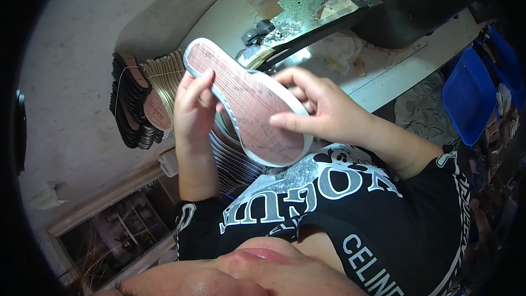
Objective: The recorder is inspecting and organizing a stack of pink shoe insoles, checking the edges and aligning them at a manufacturing workstation.
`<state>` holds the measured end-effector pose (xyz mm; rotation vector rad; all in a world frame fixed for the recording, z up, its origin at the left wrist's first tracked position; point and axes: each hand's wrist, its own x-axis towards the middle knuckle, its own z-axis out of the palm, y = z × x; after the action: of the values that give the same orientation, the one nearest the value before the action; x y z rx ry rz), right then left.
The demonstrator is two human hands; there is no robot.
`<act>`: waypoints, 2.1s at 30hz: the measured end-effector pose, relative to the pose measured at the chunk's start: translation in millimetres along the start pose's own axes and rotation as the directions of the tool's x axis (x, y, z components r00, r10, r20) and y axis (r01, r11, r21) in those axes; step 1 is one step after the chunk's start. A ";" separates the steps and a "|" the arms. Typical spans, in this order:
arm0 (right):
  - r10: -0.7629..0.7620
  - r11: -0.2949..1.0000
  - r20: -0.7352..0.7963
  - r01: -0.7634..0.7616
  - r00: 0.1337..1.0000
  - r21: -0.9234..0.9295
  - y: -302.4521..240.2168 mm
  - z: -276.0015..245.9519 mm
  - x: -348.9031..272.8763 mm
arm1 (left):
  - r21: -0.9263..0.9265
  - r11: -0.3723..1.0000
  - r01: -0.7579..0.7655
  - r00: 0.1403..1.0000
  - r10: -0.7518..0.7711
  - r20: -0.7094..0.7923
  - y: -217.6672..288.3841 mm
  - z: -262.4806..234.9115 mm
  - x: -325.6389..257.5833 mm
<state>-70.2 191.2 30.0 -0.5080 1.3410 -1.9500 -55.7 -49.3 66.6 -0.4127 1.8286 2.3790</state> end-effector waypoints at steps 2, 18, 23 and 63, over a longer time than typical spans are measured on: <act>-0.095 0.995 -0.070 0.096 0.993 0.020 -0.8 -1.7 8.2 | -0.025 0.999 0.044 0.997 -0.043 0.058 -2.2 13.4 -14.9; -0.313 0.310 0.338 0.432 0.888 -0.847 -12.4 -18.2 27.7 | -0.022 0.998 0.055 0.998 -0.054 0.035 -25.3 37.9 -36.8; -0.212 0.720 0.193 0.286 0.958 -0.632 -27.2 -17.2 24.2 | 0.007 0.997 -0.071 0.997 0.071 0.000 -21.9 46.0 -49.8; -0.103 -0.494 0.986 0.853 0.133 -0.167 -126.4 41.4 10.4 | 0.116 0.432 -0.894 0.447 0.875 0.188 -50.9 38.1 -86.0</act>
<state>-91.4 183.9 161.5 -3.1871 1.7944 -0.4892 33.9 7.4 52.5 0.9805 2.6236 2.5563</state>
